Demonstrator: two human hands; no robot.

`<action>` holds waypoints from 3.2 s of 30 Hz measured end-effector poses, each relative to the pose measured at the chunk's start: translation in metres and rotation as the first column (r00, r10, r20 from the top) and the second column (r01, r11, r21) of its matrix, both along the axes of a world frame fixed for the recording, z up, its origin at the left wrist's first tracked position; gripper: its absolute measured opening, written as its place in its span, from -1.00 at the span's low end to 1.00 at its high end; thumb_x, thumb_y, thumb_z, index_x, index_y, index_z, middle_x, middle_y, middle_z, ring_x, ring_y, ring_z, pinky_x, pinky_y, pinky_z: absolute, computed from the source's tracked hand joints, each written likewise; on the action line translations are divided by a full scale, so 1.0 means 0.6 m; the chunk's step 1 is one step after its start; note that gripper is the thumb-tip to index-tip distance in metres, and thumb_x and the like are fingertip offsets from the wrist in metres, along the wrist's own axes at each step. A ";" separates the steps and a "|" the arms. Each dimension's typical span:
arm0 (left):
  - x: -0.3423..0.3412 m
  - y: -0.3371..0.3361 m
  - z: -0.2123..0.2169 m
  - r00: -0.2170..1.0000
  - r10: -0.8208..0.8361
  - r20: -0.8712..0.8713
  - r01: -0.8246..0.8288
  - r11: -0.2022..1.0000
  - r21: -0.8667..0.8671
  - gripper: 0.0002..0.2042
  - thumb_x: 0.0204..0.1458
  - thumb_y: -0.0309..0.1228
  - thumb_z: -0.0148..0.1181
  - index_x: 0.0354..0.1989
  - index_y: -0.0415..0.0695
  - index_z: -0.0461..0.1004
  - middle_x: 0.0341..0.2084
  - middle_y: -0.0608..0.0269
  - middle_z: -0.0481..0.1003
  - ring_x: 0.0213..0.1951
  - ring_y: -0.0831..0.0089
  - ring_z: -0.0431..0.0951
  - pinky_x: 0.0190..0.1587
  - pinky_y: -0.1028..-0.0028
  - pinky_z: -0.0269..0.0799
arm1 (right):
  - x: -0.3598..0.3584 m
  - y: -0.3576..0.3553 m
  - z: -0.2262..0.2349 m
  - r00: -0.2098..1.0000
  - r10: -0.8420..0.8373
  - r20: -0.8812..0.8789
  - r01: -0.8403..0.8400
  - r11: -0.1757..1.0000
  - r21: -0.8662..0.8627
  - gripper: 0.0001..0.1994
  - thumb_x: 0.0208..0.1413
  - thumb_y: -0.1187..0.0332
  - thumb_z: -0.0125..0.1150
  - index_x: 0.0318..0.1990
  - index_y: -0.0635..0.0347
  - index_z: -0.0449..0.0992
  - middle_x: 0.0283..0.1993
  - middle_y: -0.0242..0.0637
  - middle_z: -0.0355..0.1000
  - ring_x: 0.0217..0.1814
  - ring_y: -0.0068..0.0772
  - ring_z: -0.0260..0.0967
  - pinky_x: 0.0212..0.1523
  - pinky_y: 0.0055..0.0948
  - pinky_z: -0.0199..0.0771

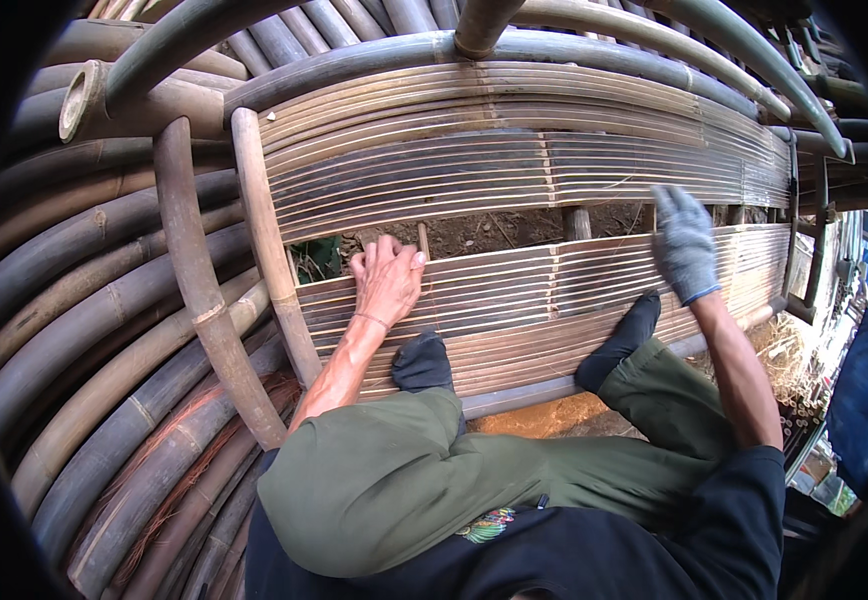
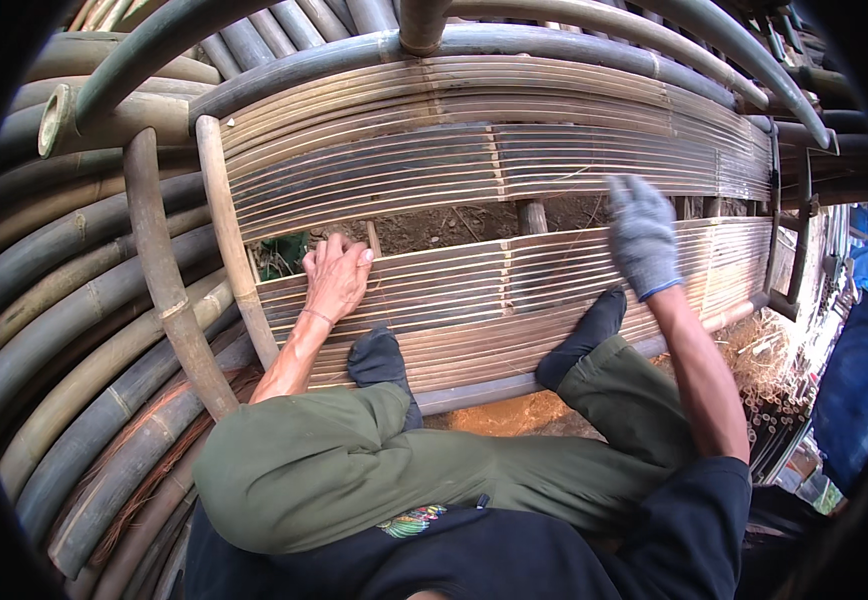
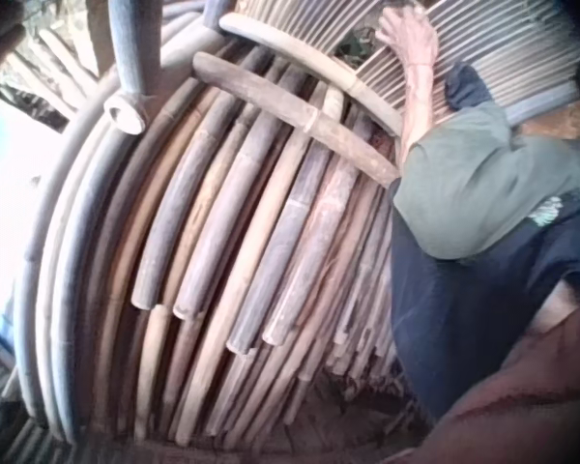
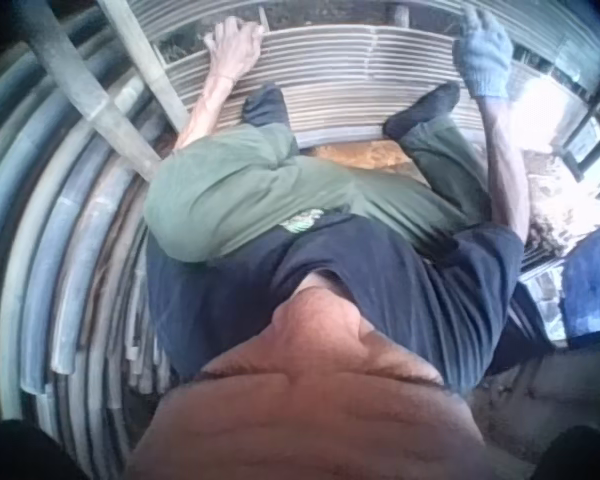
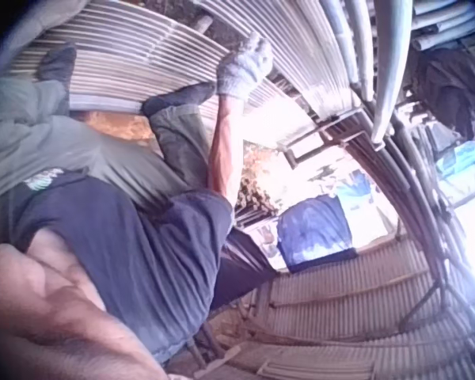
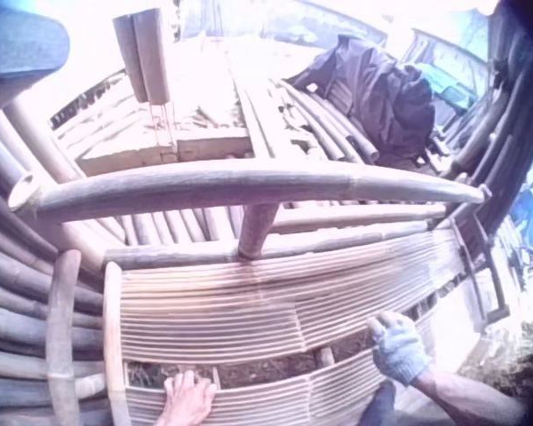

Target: The person weaves thin bamboo strips into a larger bamboo frame using both hands. They interlace the strips through the vertical supports and occasionally use a wooden tool to press the woven section tight.

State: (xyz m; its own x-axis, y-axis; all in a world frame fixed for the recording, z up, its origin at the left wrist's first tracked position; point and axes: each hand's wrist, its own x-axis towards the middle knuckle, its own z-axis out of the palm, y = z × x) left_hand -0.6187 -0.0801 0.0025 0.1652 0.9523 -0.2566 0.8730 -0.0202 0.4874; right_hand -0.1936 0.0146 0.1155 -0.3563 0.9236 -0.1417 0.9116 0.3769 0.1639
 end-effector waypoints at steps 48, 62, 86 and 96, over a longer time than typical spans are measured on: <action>-0.063 0.056 0.093 0.665 0.403 0.629 0.151 0.752 -0.641 -0.74 0.16 -0.24 0.26 -0.24 -0.22 0.66 -0.44 0.36 0.64 -0.40 0.65 0.47 -0.28 0.53 0.43 | -0.394 -0.115 -0.089 0.608 0.030 -0.793 -0.322 0.923 -0.212 -0.72 0.05 0.23 0.36 -0.13 0.13 0.55 0.11 -0.06 0.40 0.15 0.06 0.33 0.13 -0.08 0.37; 0.004 -0.026 -0.008 0.984 -0.091 0.151 0.086 0.995 0.044 -0.68 0.11 -0.20 0.24 -0.03 -0.10 0.51 -0.16 0.18 0.42 -0.03 0.15 0.37 0.08 0.16 0.17 | 0.637 -0.455 0.312 0.381 0.301 0.874 0.886 0.150 -0.438 -0.66 0.00 0.20 0.21 -0.07 0.04 0.67 0.03 -0.23 0.58 0.05 -0.21 0.54 0.01 -0.23 0.56; -0.027 -0.006 -0.024 0.975 -0.082 0.206 0.129 0.966 -0.224 -0.61 0.06 -0.09 0.29 -0.08 -0.10 0.51 -0.19 0.11 0.45 -0.02 0.10 0.40 0.02 0.12 0.16 | -0.277 -0.110 -0.029 0.933 0.003 -0.359 -0.147 0.916 -0.374 -0.56 0.06 0.04 0.30 -0.03 0.14 0.50 -0.06 -0.13 0.45 0.04 -0.06 0.40 0.07 -0.13 0.41; -0.031 0.025 -0.005 0.976 -0.147 0.158 0.208 0.835 -0.509 -0.16 -0.23 -0.03 0.41 0.28 -0.14 0.31 0.10 0.05 0.45 0.17 0.03 0.35 0.16 0.10 0.14 | -0.423 -0.128 -0.128 0.969 0.124 -0.214 -0.168 0.964 -0.204 -0.83 0.07 0.23 0.18 -0.40 0.08 0.60 -0.34 -0.28 0.41 -0.18 -0.22 0.37 -0.15 -0.16 0.33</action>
State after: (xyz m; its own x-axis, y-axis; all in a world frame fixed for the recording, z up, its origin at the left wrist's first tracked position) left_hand -0.6374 -0.0651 -0.0007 0.3745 0.6351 -0.6756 0.8202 0.1130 0.5608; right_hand -0.4471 -0.0621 0.0390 -0.5264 0.8135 -0.2472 0.8496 0.5146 -0.1157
